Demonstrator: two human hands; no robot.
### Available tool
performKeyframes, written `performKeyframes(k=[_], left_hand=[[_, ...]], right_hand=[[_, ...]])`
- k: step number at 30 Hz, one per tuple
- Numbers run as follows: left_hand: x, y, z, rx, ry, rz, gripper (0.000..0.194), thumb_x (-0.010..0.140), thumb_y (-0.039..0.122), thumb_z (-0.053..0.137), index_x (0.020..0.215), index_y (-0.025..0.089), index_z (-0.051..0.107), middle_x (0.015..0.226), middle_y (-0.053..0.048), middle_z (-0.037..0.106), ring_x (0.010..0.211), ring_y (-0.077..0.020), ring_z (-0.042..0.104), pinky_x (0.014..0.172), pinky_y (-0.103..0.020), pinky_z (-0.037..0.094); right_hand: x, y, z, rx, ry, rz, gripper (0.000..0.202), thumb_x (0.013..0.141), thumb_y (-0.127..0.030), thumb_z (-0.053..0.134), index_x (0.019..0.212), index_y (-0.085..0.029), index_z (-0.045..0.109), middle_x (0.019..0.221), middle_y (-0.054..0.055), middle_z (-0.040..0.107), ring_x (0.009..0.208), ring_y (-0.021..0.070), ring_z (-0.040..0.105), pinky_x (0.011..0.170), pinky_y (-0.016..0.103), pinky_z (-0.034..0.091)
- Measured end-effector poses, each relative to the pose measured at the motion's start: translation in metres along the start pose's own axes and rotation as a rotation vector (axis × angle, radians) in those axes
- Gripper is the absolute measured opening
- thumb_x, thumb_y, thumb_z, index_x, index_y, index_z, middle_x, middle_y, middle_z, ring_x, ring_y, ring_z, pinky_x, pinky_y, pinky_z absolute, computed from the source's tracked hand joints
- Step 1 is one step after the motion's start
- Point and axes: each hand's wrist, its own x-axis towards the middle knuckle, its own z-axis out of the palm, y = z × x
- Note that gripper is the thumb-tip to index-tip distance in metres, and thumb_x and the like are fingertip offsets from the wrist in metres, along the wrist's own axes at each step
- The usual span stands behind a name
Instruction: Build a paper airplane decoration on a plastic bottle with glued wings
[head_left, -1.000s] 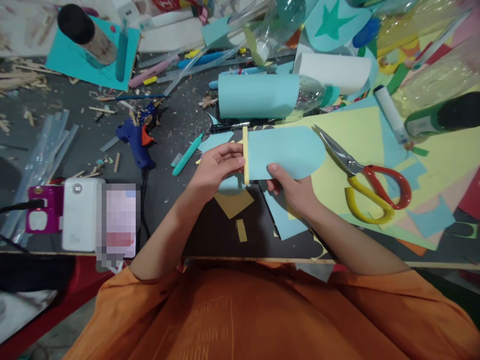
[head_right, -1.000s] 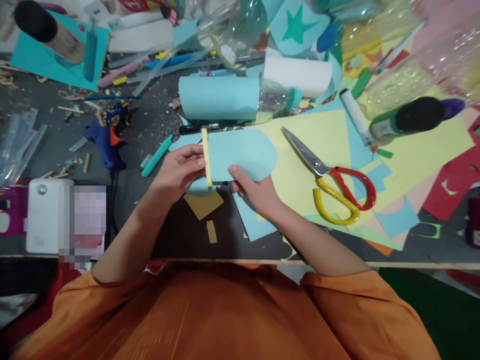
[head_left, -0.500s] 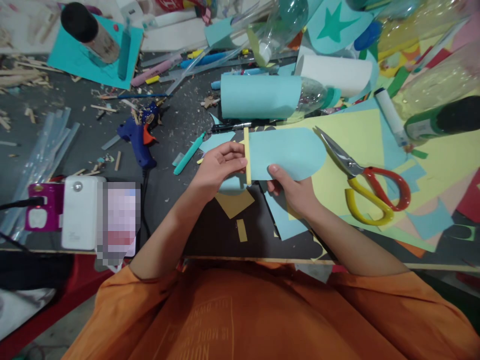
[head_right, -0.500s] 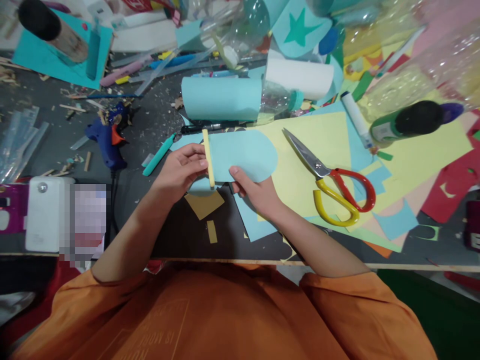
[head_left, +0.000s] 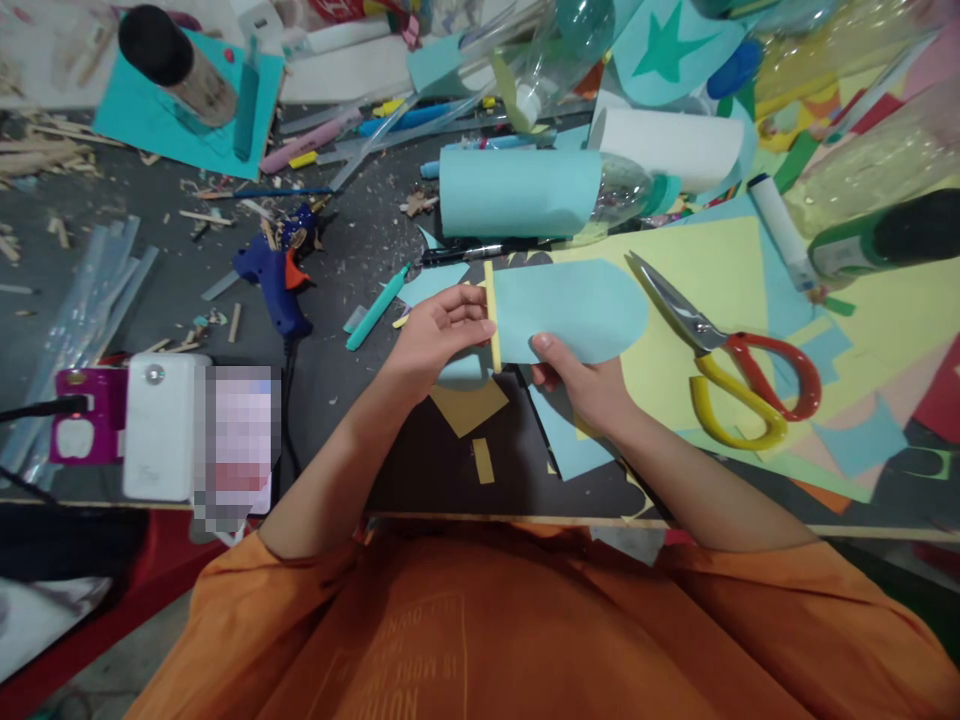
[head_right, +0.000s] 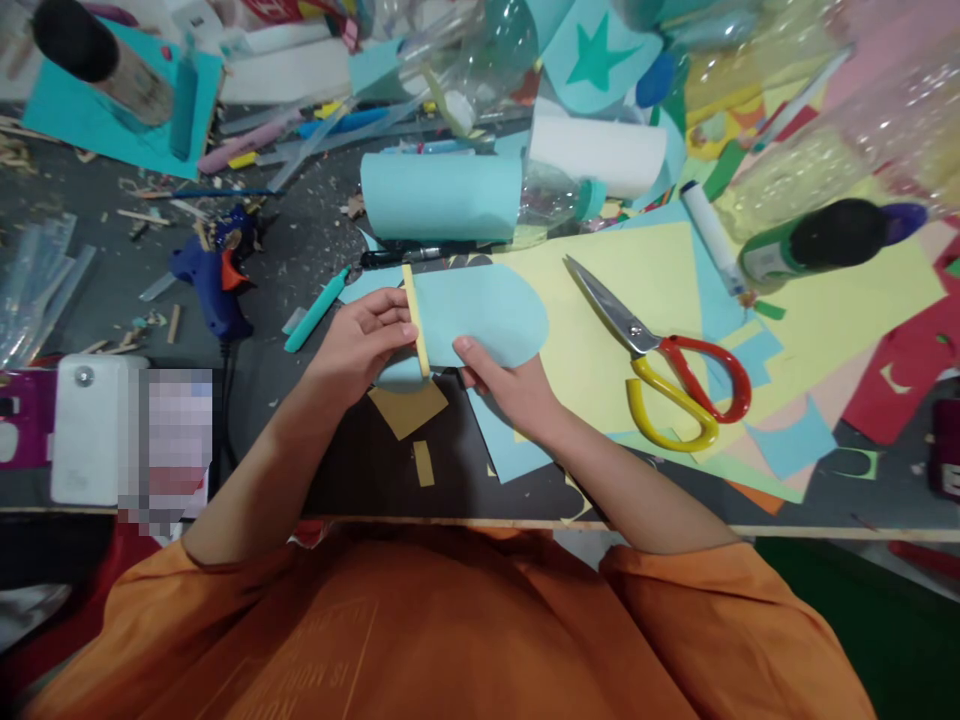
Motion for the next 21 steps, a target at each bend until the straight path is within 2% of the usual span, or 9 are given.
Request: performKeyframes(k=[6, 8, 11, 14, 18, 21], left_hand=[[0.000, -0.004, -0.001, -0.001, -0.007, 0.033, 0.034, 0.059, 0.031, 0.087, 0.076, 0.018, 0.060, 0.072, 0.003, 0.065, 0.067, -0.0092, 0.061, 0.069, -0.024, 0.051], [0.000, -0.007, 0.000, -0.007, 0.007, 0.041, 0.033, 0.061, 0.030, 0.085, 0.082, 0.019, 0.062, 0.077, 0.002, 0.067, 0.072, -0.0103, 0.064, 0.073, -0.024, 0.052], [0.000, -0.013, 0.002, -0.016, 0.044, 0.048, 0.038, 0.062, 0.029, 0.084, 0.092, 0.019, 0.064, 0.082, 0.000, 0.070, 0.076, -0.0123, 0.067, 0.077, -0.026, 0.055], [-0.001, -0.017, 0.005, -0.039, 0.061, 0.054, 0.037, 0.061, 0.030, 0.085, 0.089, 0.019, 0.063, 0.082, -0.001, 0.071, 0.078, -0.0136, 0.068, 0.079, -0.028, 0.056], [-0.003, -0.018, 0.011, -0.063, 0.053, 0.090, 0.037, 0.061, 0.031, 0.086, 0.086, 0.020, 0.061, 0.085, 0.000, 0.071, 0.082, -0.0136, 0.068, 0.083, -0.028, 0.056], [-0.003, -0.020, 0.013, -0.062, 0.050, 0.120, 0.040, 0.059, 0.034, 0.088, 0.085, 0.020, 0.061, 0.084, 0.000, 0.070, 0.081, -0.0138, 0.067, 0.081, -0.028, 0.055]], right_hand=[[0.002, 0.002, 0.000, 0.030, 0.061, -0.013, 0.059, 0.081, -0.072, 0.061, 0.052, -0.022, 0.055, 0.047, -0.002, 0.053, 0.045, 0.0107, 0.048, 0.052, 0.030, 0.044], [0.004, 0.003, 0.000, 0.008, 0.090, -0.026, 0.060, 0.074, -0.076, 0.065, 0.053, -0.021, 0.055, 0.050, -0.002, 0.055, 0.049, 0.0113, 0.050, 0.052, 0.029, 0.042], [0.006, 0.006, 0.001, 0.009, 0.078, -0.039, 0.053, 0.066, -0.074, 0.074, 0.068, -0.022, 0.061, 0.060, -0.002, 0.059, 0.056, 0.0122, 0.053, 0.055, 0.029, 0.043], [0.007, 0.007, 0.003, 0.023, 0.049, -0.045, 0.046, 0.068, -0.066, 0.077, 0.081, -0.024, 0.064, 0.065, -0.003, 0.059, 0.057, 0.0120, 0.050, 0.055, 0.029, 0.043], [0.006, 0.009, 0.004, 0.033, 0.071, -0.081, 0.035, 0.075, -0.056, 0.075, 0.081, -0.023, 0.064, 0.065, -0.004, 0.054, 0.059, 0.0112, 0.046, 0.057, 0.028, 0.041], [0.007, 0.007, 0.004, 0.076, 0.081, -0.112, 0.034, 0.076, -0.054, 0.075, 0.080, -0.023, 0.062, 0.069, -0.004, 0.054, 0.061, 0.0108, 0.047, 0.057, 0.027, 0.041]])
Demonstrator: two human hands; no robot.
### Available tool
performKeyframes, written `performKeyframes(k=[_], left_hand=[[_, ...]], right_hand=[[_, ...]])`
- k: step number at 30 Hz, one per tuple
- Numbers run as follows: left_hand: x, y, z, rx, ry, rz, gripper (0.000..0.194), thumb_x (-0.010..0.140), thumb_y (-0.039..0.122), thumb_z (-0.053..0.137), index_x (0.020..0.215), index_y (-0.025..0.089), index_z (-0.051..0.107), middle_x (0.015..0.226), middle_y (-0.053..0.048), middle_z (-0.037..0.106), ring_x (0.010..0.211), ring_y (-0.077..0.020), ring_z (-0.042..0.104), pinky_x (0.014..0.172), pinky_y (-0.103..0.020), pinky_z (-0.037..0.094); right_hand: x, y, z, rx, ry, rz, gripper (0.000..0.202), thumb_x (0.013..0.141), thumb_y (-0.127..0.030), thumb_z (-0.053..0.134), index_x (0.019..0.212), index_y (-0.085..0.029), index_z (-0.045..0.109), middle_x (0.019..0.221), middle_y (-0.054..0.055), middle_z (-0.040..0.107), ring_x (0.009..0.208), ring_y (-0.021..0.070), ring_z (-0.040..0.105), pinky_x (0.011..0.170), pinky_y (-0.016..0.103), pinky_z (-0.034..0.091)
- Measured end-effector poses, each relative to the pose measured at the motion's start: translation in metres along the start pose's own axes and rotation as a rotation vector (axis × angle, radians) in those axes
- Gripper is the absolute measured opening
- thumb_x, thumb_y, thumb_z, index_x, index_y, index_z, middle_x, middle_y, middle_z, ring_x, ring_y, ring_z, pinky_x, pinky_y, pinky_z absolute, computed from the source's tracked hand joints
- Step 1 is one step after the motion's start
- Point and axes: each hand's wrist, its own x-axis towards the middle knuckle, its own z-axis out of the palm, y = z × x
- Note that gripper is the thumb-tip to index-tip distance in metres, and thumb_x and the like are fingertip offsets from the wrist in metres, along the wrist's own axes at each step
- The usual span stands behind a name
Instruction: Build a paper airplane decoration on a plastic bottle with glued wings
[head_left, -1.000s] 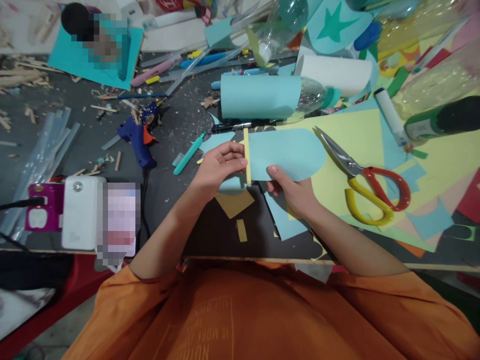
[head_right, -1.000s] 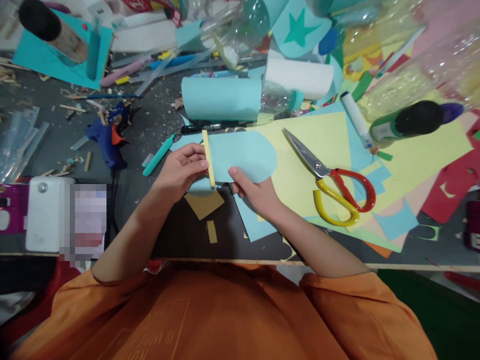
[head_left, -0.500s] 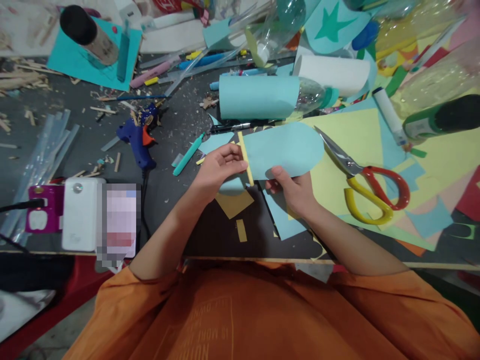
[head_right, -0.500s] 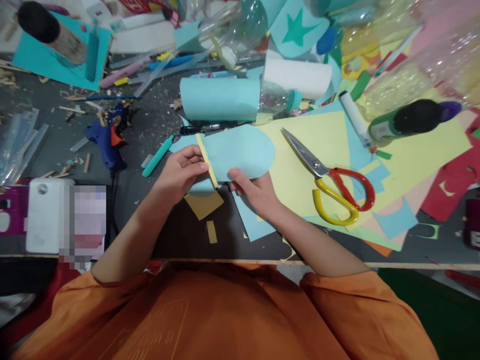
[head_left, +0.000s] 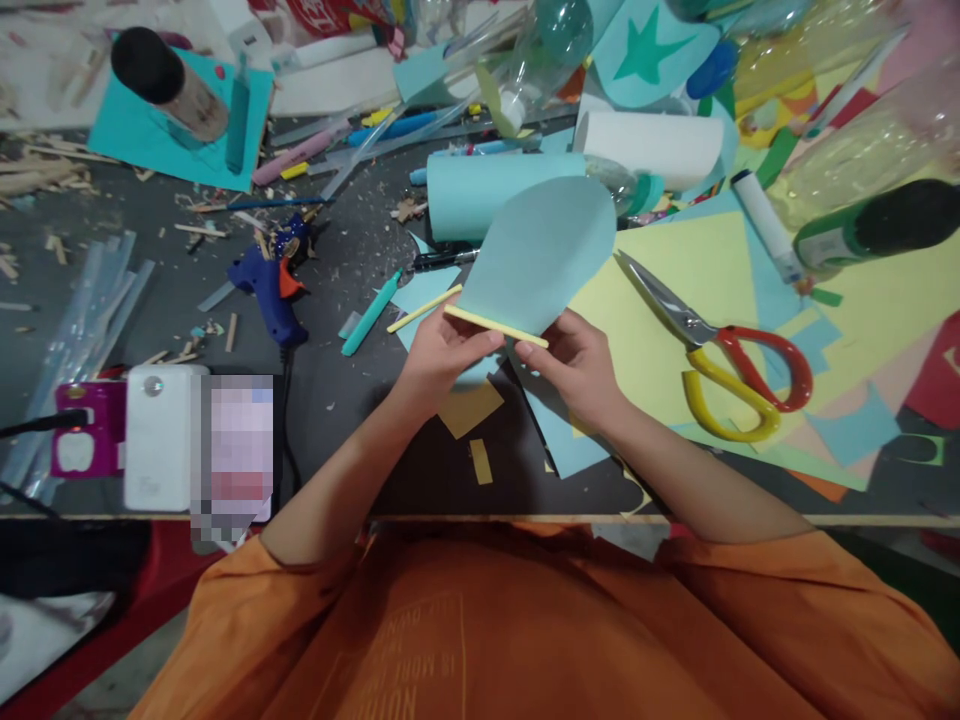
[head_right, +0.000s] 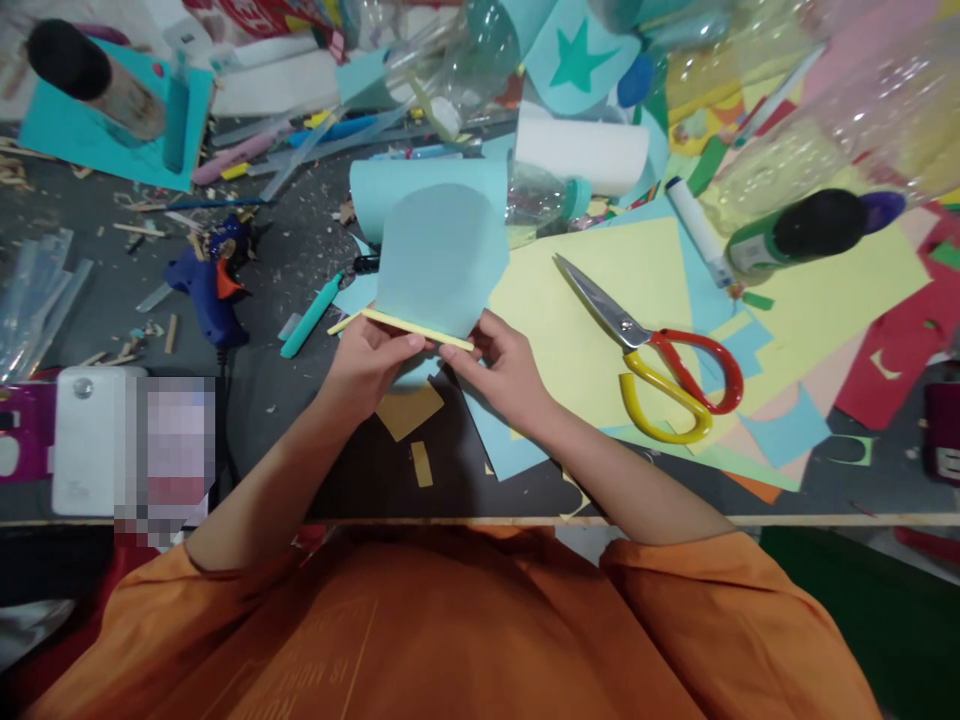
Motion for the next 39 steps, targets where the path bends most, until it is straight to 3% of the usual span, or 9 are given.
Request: performKeyframes(k=[9, 16, 22, 26, 33, 39], left_hand=[[-0.001, 0.000, -0.004, 0.128, -0.028, 0.047, 0.046, 0.063, 0.048, 0.086, 0.092, 0.021, 0.063, 0.083, -0.001, 0.066, 0.085, -0.0176, 0.065, 0.081, -0.032, 0.053], [-0.001, 0.011, -0.007, 0.197, -0.016, 0.045, 0.042, 0.060, 0.049, 0.089, 0.084, 0.019, 0.071, 0.088, -0.003, 0.074, 0.084, -0.0186, 0.069, 0.081, -0.032, 0.057], [-0.004, 0.005, -0.006, 0.229, -0.012, 0.037, 0.046, 0.060, 0.049, 0.089, 0.088, 0.018, 0.073, 0.092, -0.006, 0.077, 0.090, -0.0212, 0.071, 0.083, -0.033, 0.057], [-0.005, 0.005, -0.006, 0.273, -0.027, 0.065, 0.044, 0.064, 0.050, 0.086, 0.090, 0.018, 0.073, 0.094, -0.006, 0.077, 0.093, -0.0219, 0.071, 0.086, -0.033, 0.056], [-0.004, 0.004, -0.008, 0.383, -0.052, 0.070, 0.050, 0.060, 0.059, 0.084, 0.086, 0.018, 0.072, 0.087, -0.005, 0.077, 0.084, -0.0214, 0.071, 0.077, -0.032, 0.056], [-0.003, 0.006, -0.006, 0.430, -0.056, 0.084, 0.040, 0.065, 0.052, 0.081, 0.083, 0.017, 0.072, 0.086, -0.006, 0.077, 0.081, -0.0210, 0.071, 0.076, -0.032, 0.055]], right_hand=[[0.005, -0.007, -0.002, -0.016, 0.042, 0.005, 0.045, 0.071, -0.063, 0.076, 0.069, -0.023, 0.056, 0.066, -0.004, 0.050, 0.062, 0.0111, 0.049, 0.053, 0.026, 0.041], [0.006, -0.006, -0.005, 0.028, 0.049, -0.009, 0.041, 0.070, -0.058, 0.080, 0.071, -0.022, 0.059, 0.068, -0.004, 0.049, 0.059, 0.0090, 0.044, 0.052, 0.024, 0.040], [0.005, -0.008, -0.004, 0.053, 0.019, 0.035, 0.039, 0.064, -0.056, 0.083, 0.077, -0.023, 0.068, 0.075, -0.001, 0.064, 0.068, 0.0136, 0.057, 0.064, 0.030, 0.052], [0.004, -0.006, -0.004, 0.053, 0.023, 0.046, 0.036, 0.065, -0.052, 0.084, 0.079, -0.022, 0.071, 0.080, 0.002, 0.070, 0.073, 0.0152, 0.062, 0.065, 0.031, 0.054], [0.004, -0.002, -0.004, 0.060, 0.026, 0.033, 0.040, 0.062, -0.053, 0.087, 0.080, -0.020, 0.071, 0.077, 0.001, 0.070, 0.068, 0.0141, 0.063, 0.061, 0.029, 0.054], [0.003, -0.003, -0.004, 0.050, 0.009, 0.021, 0.040, 0.064, -0.054, 0.085, 0.080, -0.020, 0.072, 0.077, 0.001, 0.070, 0.067, 0.0138, 0.063, 0.060, 0.029, 0.054]])
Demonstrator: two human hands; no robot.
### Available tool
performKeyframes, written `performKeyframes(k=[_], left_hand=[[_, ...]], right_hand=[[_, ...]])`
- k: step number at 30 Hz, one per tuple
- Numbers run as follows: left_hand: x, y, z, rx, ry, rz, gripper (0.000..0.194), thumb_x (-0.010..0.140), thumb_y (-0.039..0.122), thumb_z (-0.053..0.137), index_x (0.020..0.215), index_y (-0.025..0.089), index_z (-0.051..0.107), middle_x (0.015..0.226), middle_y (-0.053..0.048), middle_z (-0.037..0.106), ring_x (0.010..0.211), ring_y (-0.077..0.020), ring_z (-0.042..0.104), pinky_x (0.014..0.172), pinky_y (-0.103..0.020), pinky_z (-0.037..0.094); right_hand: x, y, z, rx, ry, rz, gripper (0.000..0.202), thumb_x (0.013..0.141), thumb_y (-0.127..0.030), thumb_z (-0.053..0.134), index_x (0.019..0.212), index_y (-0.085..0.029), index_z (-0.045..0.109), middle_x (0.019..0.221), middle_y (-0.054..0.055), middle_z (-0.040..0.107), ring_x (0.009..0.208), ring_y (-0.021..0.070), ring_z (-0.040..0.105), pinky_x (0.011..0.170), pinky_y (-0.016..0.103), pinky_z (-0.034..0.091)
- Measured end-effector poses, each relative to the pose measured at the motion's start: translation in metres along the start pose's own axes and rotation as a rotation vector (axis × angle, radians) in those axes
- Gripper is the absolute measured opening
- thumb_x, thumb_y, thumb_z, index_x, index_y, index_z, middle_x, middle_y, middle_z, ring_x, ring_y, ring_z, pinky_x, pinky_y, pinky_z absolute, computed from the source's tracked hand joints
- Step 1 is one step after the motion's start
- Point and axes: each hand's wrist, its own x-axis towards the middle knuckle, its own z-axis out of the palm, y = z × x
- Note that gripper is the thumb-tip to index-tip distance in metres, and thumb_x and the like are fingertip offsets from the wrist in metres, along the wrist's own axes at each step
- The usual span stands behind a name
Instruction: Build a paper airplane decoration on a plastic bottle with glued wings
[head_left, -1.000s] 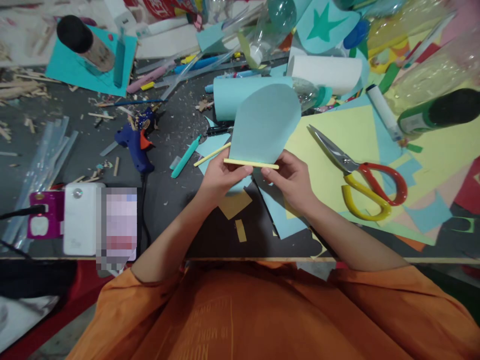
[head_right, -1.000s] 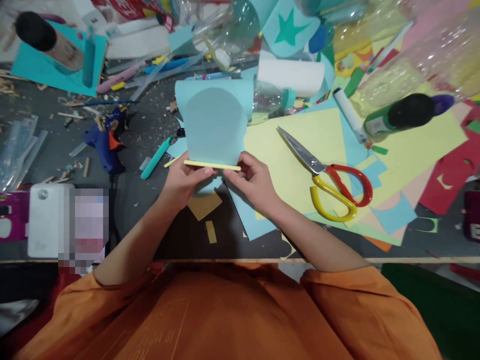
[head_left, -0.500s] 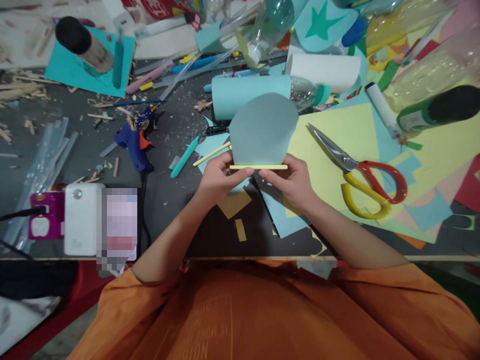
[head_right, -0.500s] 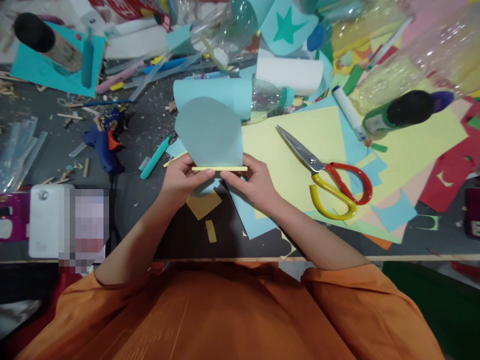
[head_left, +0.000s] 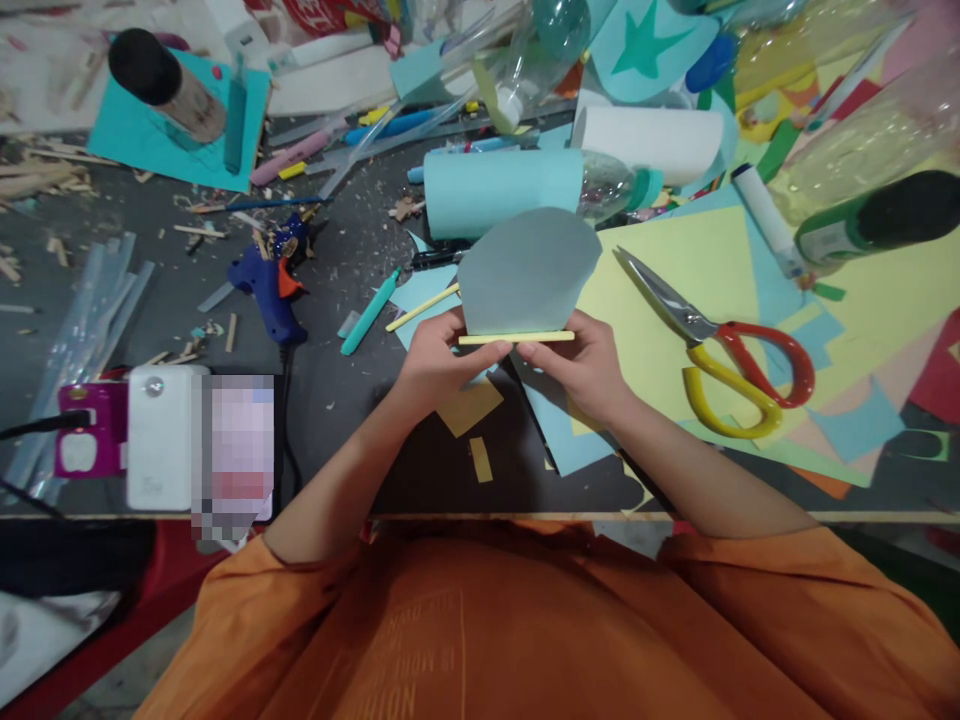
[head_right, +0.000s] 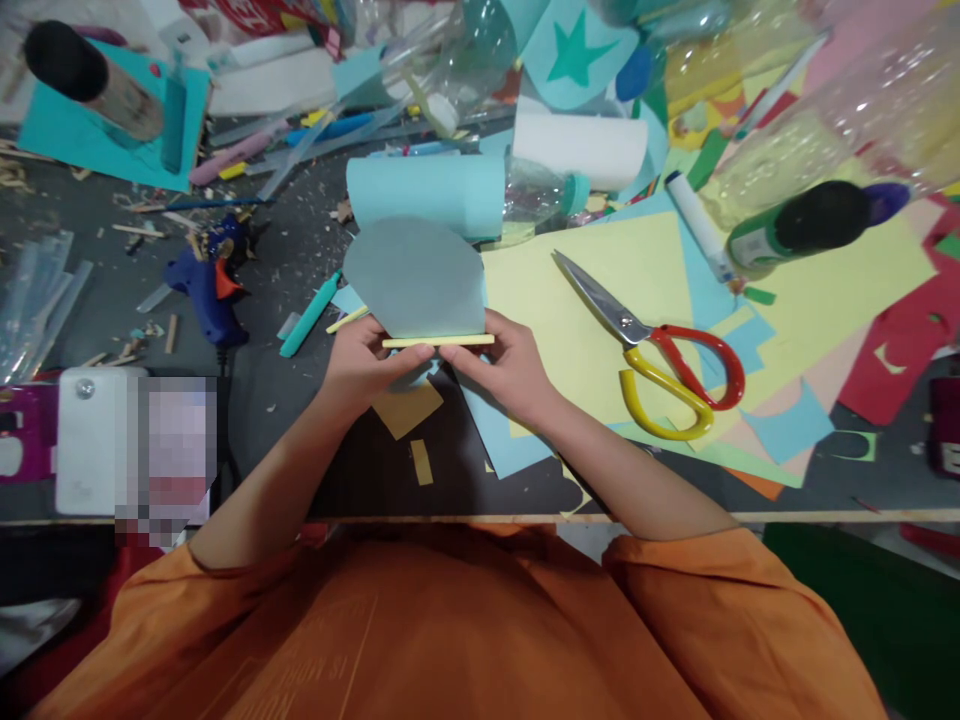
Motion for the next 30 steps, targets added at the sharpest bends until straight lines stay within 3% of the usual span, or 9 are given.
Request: performKeyframes(k=[7, 18, 30], left_hand=[[0.0007, 0.0013, -0.0010, 0.053, -0.017, -0.004, 0.032, 0.067, 0.044, 0.076, 0.083, 0.016, 0.072, 0.086, -0.007, 0.078, 0.080, -0.0204, 0.071, 0.074, -0.030, 0.055], [0.0004, -0.0011, -0.0032, -0.008, 0.001, 0.061, 0.039, 0.069, 0.047, 0.080, 0.093, 0.017, 0.074, 0.096, -0.008, 0.078, 0.091, -0.0227, 0.072, 0.081, -0.033, 0.058], [0.0018, 0.0032, -0.0027, -0.005, 0.061, 0.071, 0.037, 0.059, 0.046, 0.087, 0.078, 0.017, 0.073, 0.081, -0.005, 0.074, 0.080, -0.0208, 0.067, 0.074, -0.032, 0.056]], right_hand=[[0.0006, 0.0011, -0.0010, 0.015, -0.030, -0.018, 0.036, 0.068, -0.053, 0.083, 0.078, -0.020, 0.073, 0.078, 0.001, 0.071, 0.073, 0.0147, 0.065, 0.066, 0.030, 0.057], [0.0000, 0.0002, 0.0001, 0.015, 0.007, -0.018, 0.034, 0.068, -0.052, 0.082, 0.079, -0.022, 0.071, 0.083, 0.001, 0.072, 0.080, 0.0174, 0.068, 0.068, 0.033, 0.060], [0.0003, -0.0051, 0.0009, 0.001, 0.024, -0.032, 0.036, 0.068, -0.052, 0.083, 0.073, -0.021, 0.066, 0.079, 0.002, 0.070, 0.076, 0.0171, 0.067, 0.070, 0.035, 0.061]])
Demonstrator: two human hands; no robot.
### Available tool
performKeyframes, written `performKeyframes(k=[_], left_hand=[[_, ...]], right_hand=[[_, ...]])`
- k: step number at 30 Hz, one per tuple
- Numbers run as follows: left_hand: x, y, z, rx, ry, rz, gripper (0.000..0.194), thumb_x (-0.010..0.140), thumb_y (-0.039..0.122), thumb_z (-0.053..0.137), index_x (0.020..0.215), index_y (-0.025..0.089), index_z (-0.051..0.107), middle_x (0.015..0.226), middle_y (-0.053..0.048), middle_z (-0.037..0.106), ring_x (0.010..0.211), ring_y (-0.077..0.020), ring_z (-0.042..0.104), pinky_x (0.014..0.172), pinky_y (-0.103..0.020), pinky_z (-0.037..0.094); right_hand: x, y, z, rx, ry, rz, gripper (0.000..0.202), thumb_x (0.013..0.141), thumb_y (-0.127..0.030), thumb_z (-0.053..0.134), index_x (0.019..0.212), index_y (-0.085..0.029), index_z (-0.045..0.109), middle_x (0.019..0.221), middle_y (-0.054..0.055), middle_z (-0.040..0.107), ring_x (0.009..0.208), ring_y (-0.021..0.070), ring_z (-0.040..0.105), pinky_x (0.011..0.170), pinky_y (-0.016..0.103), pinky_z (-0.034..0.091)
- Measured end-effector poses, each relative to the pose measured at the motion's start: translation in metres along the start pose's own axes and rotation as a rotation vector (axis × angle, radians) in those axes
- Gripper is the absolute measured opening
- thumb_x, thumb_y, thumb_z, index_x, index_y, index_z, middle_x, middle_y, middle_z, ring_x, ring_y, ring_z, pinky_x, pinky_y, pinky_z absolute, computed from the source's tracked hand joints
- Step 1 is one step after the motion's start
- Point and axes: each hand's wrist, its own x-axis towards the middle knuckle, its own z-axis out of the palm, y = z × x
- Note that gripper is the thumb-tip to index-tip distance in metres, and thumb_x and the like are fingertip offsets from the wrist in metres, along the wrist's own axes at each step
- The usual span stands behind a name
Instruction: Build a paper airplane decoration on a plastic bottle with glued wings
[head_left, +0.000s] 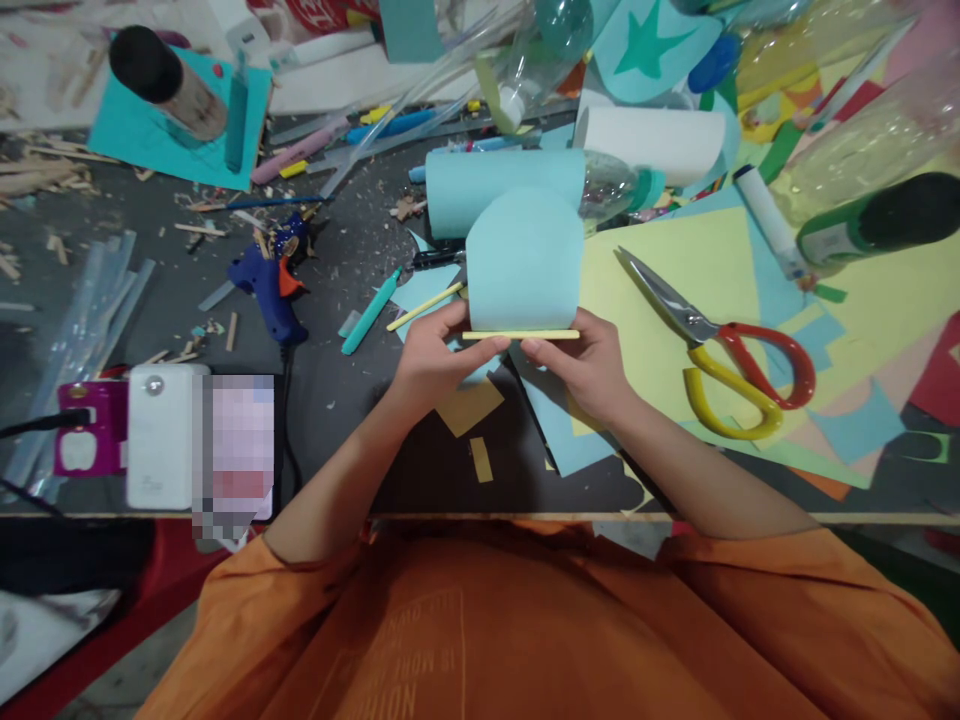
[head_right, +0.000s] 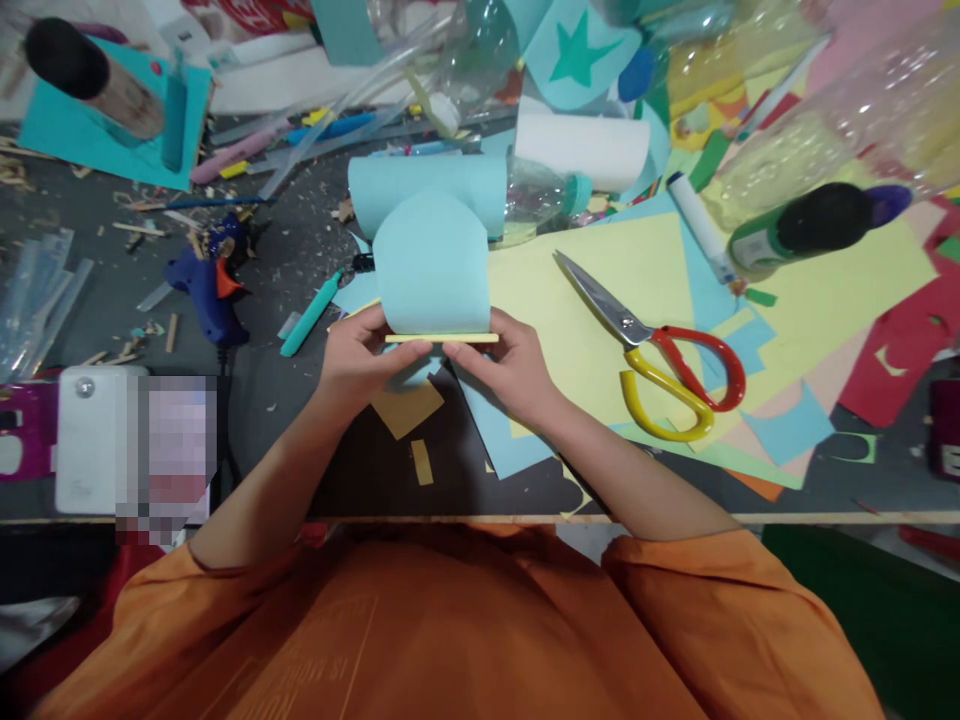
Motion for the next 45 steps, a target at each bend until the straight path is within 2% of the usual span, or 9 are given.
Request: performKeyframes(k=[6, 11, 19, 28, 31, 35, 45], left_hand=[[-0.0006, 0.0045, -0.0007, -0.007, -0.008, -0.009, 0.026, 0.067, 0.039, 0.081, 0.076, 0.018, 0.068, 0.075, -0.002, 0.068, 0.073, -0.0146, 0.060, 0.070, -0.027, 0.051], [-0.0013, 0.0085, -0.0014, 0.022, 0.006, -0.026, 0.023, 0.068, 0.036, 0.079, 0.071, 0.019, 0.063, 0.071, 0.000, 0.063, 0.070, -0.0132, 0.057, 0.069, -0.026, 0.049], [-0.0014, 0.0079, 0.0006, 0.010, 0.047, 0.001, 0.030, 0.066, 0.037, 0.080, 0.066, 0.020, 0.055, 0.067, 0.002, 0.055, 0.067, -0.0125, 0.052, 0.068, -0.028, 0.045], [0.0021, 0.0030, -0.0006, 0.036, 0.102, 0.063, 0.048, 0.060, 0.044, 0.087, 0.065, 0.022, 0.045, 0.065, 0.005, 0.045, 0.062, -0.0097, 0.046, 0.062, -0.025, 0.043], [0.0015, 0.0012, -0.0005, -0.021, 0.043, 0.035, 0.047, 0.060, 0.047, 0.088, 0.073, 0.022, 0.051, 0.071, 0.004, 0.053, 0.067, -0.0103, 0.053, 0.066, -0.024, 0.046], [-0.0008, 0.0019, -0.0001, -0.011, -0.046, -0.019, 0.036, 0.067, 0.050, 0.082, 0.081, 0.020, 0.066, 0.083, -0.003, 0.069, 0.082, -0.0175, 0.065, 0.075, -0.029, 0.052], [-0.0012, 0.0006, -0.0028, 0.026, 0.008, -0.005, 0.034, 0.068, 0.050, 0.081, 0.076, 0.019, 0.071, 0.076, -0.002, 0.070, 0.074, -0.0159, 0.063, 0.070, -0.029, 0.053]], right_hand=[[0.0006, 0.0004, 0.0012, 0.032, 0.047, -0.011, 0.038, 0.066, -0.054, 0.084, 0.070, -0.021, 0.065, 0.070, -0.001, 0.067, 0.066, 0.0140, 0.064, 0.068, 0.034, 0.060], [0.0016, 0.0005, 0.0012, 0.037, 0.044, -0.018, 0.039, 0.065, -0.055, 0.084, 0.069, -0.022, 0.065, 0.066, -0.001, 0.065, 0.063, 0.0140, 0.063, 0.066, 0.034, 0.059], [0.0016, -0.0009, 0.0024, -0.014, 0.063, -0.007, 0.045, 0.064, -0.063, 0.081, 0.069, -0.022, 0.064, 0.070, 0.001, 0.067, 0.070, 0.0172, 0.066, 0.070, 0.037, 0.060], [0.0021, 0.0027, 0.0016, 0.031, 0.066, -0.004, 0.041, 0.065, -0.057, 0.084, 0.071, -0.022, 0.064, 0.069, -0.001, 0.065, 0.068, 0.0157, 0.065, 0.070, 0.036, 0.060], [0.0020, 0.0026, 0.0015, 0.014, 0.075, 0.003, 0.042, 0.064, -0.060, 0.083, 0.071, -0.022, 0.065, 0.067, -0.001, 0.064, 0.067, 0.0157, 0.064, 0.068, 0.036, 0.060], [0.0017, 0.0014, 0.0012, -0.010, 0.040, 0.006, 0.042, 0.065, -0.061, 0.082, 0.070, -0.022, 0.066, 0.065, -0.001, 0.064, 0.063, 0.0147, 0.062, 0.064, 0.035, 0.058], [0.0036, 0.0004, -0.0025, 0.035, -0.030, 0.038, 0.041, 0.065, -0.060, 0.083, 0.072, -0.021, 0.070, 0.074, 0.001, 0.069, 0.071, 0.0165, 0.065, 0.070, 0.036, 0.060]])
